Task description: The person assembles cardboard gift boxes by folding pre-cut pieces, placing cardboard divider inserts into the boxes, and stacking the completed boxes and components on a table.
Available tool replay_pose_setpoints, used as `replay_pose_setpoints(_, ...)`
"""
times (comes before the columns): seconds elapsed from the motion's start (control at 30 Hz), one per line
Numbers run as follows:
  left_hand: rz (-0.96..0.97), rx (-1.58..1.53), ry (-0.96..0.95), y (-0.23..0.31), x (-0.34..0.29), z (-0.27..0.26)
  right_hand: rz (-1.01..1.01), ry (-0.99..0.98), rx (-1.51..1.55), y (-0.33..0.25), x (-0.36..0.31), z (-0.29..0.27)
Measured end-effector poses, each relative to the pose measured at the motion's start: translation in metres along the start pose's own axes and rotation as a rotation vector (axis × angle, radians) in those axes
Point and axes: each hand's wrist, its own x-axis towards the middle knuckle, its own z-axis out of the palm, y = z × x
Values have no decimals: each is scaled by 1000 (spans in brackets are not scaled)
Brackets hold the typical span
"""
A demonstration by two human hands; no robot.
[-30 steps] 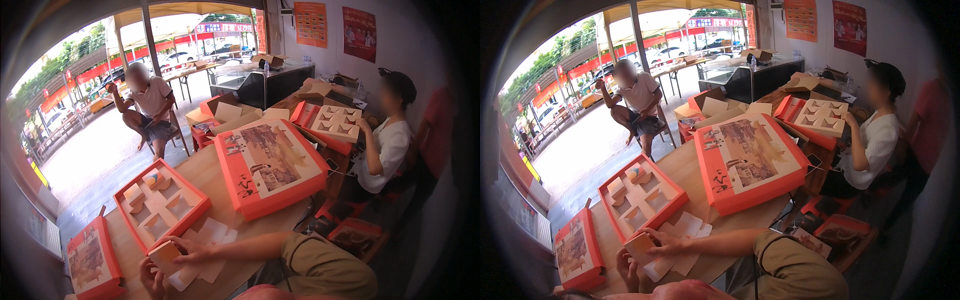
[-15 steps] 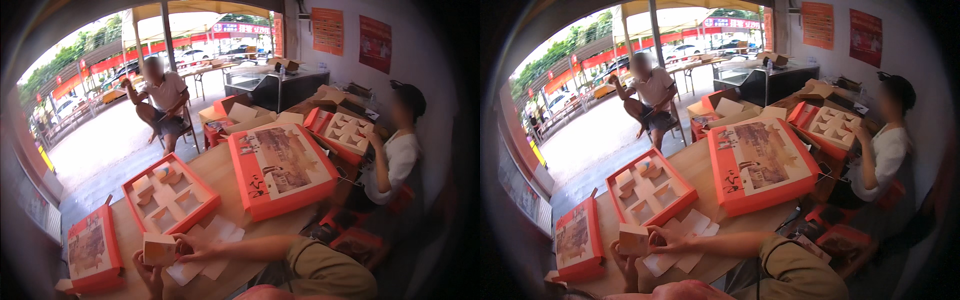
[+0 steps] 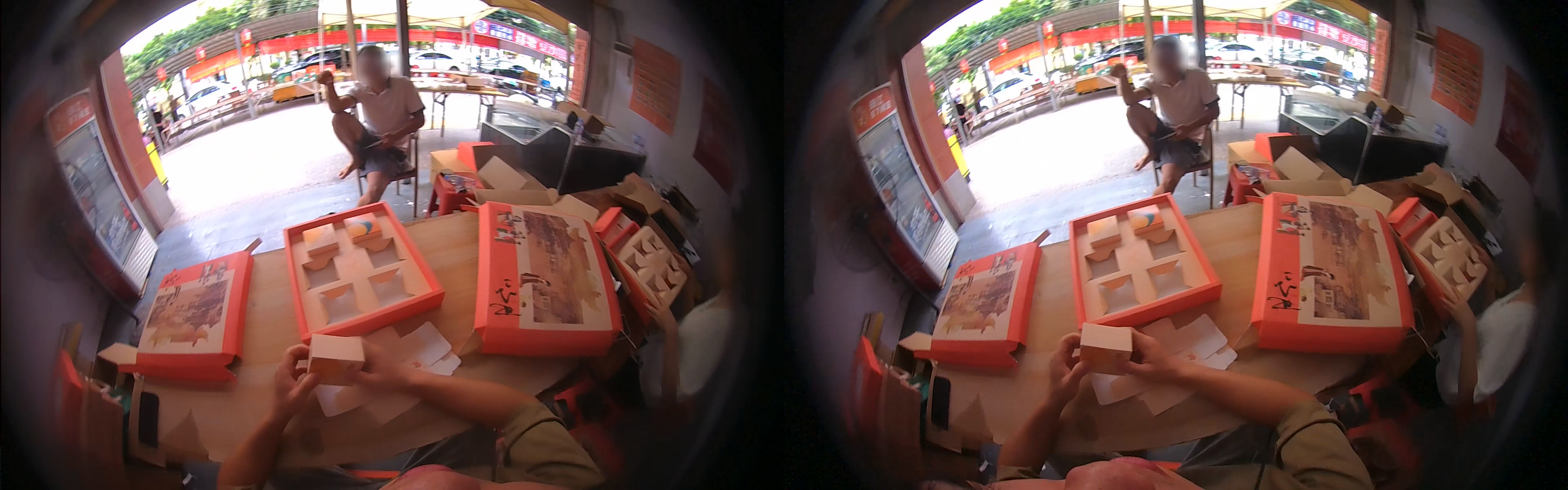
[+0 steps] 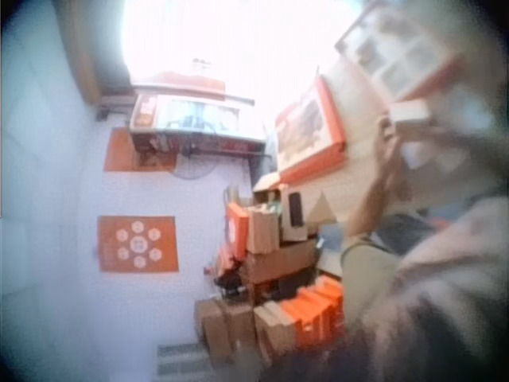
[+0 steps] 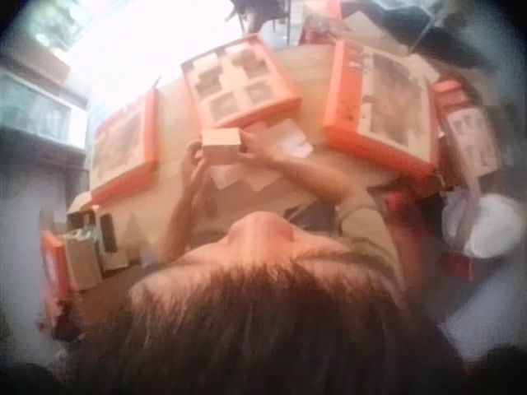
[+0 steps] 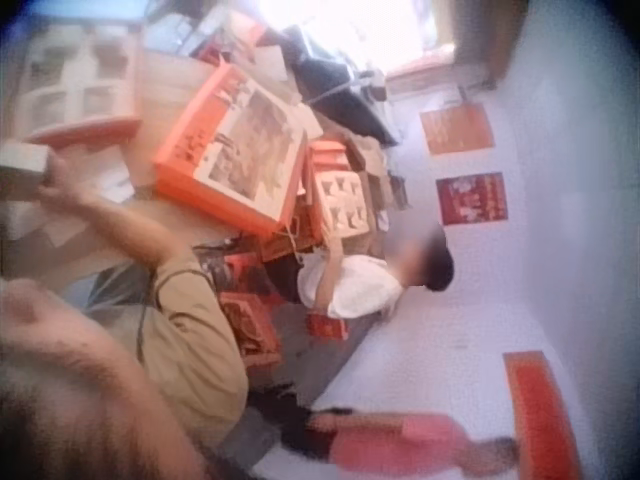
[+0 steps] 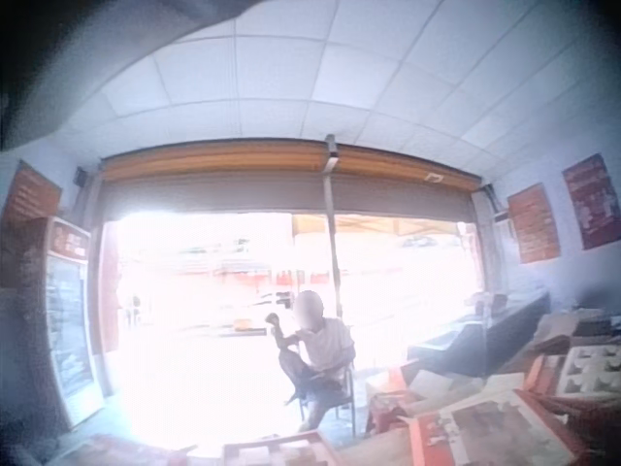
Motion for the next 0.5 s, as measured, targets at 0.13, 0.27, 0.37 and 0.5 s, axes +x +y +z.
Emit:
replay_pose_setpoints(0.13, 39, 116, 36, -7, 1, -3, -13, -19, 27, 20, -7, -4)
replay_pose_setpoints(0.27, 64, 158, -53, 0, 7, -4, 52, 36, 41, 17, -10, -8)
replay_pose_setpoints(0.37, 74, 91, -79, -4, 9, -7, 115, 48, 29, 0, -5, -6)
replay_pose_setpoints(0.5, 59, -85, -87, -13, 12, -2, 151, 76, 73, 38, -15, -17)
